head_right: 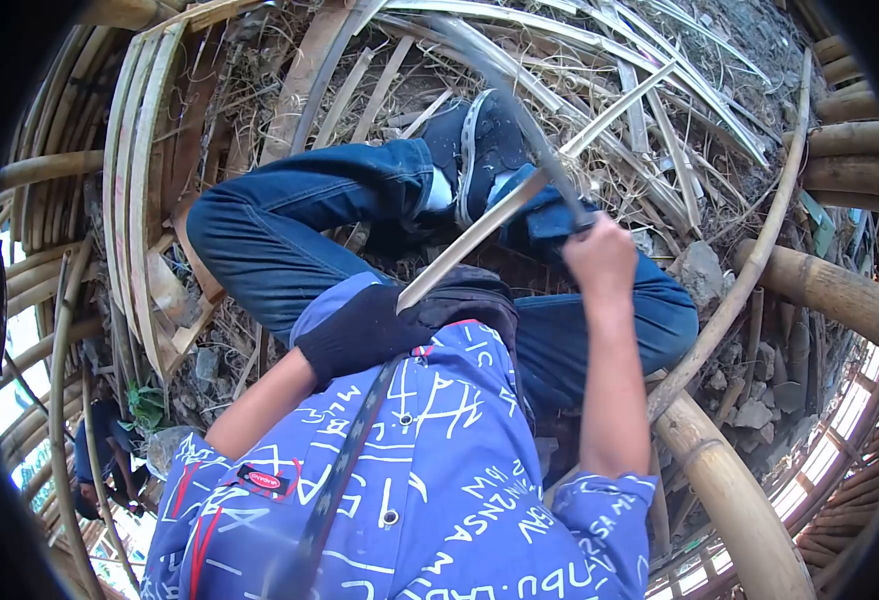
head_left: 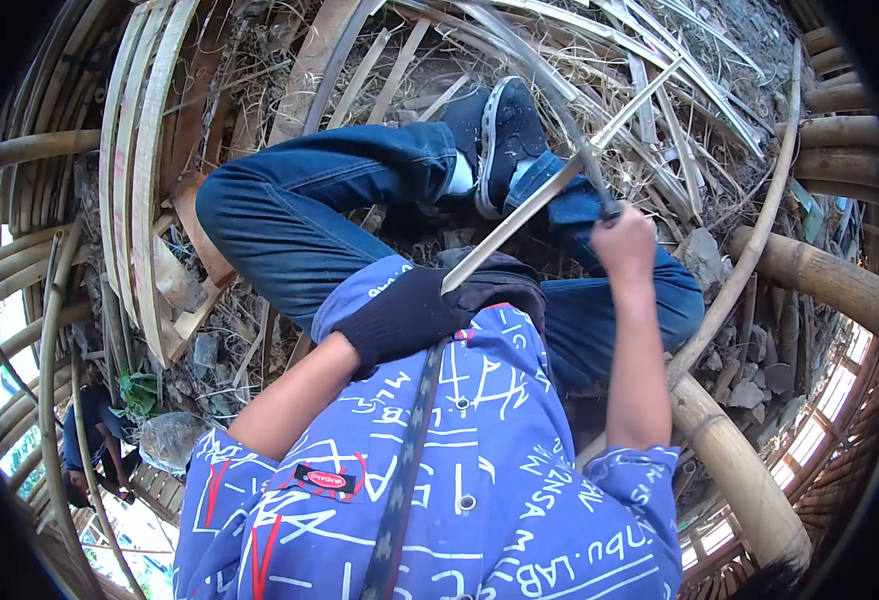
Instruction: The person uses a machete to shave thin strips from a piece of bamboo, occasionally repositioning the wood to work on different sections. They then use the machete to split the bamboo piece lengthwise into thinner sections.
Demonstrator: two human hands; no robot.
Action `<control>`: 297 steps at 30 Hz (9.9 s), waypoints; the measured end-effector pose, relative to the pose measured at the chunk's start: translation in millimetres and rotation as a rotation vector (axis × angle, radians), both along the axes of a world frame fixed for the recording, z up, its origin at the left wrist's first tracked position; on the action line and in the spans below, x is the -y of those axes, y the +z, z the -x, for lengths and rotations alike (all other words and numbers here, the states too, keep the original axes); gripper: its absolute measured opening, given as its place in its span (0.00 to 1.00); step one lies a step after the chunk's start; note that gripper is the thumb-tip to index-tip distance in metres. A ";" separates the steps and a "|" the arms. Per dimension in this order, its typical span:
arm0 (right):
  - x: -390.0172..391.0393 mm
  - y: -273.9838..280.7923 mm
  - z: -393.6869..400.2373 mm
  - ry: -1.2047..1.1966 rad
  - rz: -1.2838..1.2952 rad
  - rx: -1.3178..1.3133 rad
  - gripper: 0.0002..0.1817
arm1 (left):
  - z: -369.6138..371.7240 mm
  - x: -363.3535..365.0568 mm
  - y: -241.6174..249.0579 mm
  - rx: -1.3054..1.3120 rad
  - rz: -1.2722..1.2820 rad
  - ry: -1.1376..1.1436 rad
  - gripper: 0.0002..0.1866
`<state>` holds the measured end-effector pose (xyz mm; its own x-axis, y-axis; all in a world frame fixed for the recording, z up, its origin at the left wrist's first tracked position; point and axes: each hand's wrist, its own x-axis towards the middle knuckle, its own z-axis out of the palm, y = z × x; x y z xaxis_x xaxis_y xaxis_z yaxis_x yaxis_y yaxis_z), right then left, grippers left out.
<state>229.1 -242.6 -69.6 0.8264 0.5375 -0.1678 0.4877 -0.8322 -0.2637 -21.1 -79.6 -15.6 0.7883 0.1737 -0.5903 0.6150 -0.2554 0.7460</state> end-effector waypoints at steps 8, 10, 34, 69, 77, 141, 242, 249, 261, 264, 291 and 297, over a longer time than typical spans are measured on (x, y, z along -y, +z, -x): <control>5.3 22.5 54.4 0.001 -0.382 -0.317 0.04 | -31.3 -20.1 33.2 -0.271 0.241 0.039 0.24; -3.8 25.3 82.7 0.007 -0.498 -0.378 0.05 | -20.1 -19.9 12.7 -0.237 0.494 0.182 0.18; -42.7 19.9 93.1 0.286 -0.365 -0.136 0.11 | -40.0 -13.9 13.9 -0.012 0.396 0.196 0.15; -21.7 -24.0 0.6 0.233 -0.154 0.238 0.14 | -29.5 -26.0 30.8 -0.405 0.188 0.129 0.24; 4.2 -27.6 -31.4 0.145 0.013 0.274 0.09 | 2.6 -27.2 20.3 -0.277 0.174 0.029 0.18; -39.0 10.3 72.8 -0.055 -0.436 -0.311 0.06 | -47.2 -39.3 -4.0 -0.316 0.261 0.218 0.13; -20.3 -12.3 7.7 0.136 -0.287 0.039 0.07 | -18.8 -33.7 12.5 -0.214 0.028 0.128 0.16; -18.4 -21.5 -1.8 -0.066 -0.082 0.000 0.07 | -25.9 -53.8 14.9 -0.297 0.065 0.090 0.19; 14.6 12.9 54.0 -0.185 -0.565 -0.474 0.10 | -10.6 -63.9 13.4 -0.059 -0.086 0.239 0.20; 16.2 20.3 54.3 -0.117 -0.609 -0.582 0.09 | -15.7 -68.6 10.9 -0.170 0.129 0.424 0.20; 7.0 43.5 -3.7 0.044 -0.327 0.095 0.06 | -4.4 -43.6 35.9 0.316 -0.110 0.075 0.14; 2.0 49.7 31.9 0.089 -0.411 -0.118 0.06 | 1.8 -49.6 17.1 0.450 -0.274 0.007 0.12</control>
<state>197.2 -244.6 -19.9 0.7616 0.6478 -0.0157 0.4995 -0.6024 -0.6226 -22.9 -29.9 1.5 0.9515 0.2805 -0.1263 0.2519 -0.4749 0.8432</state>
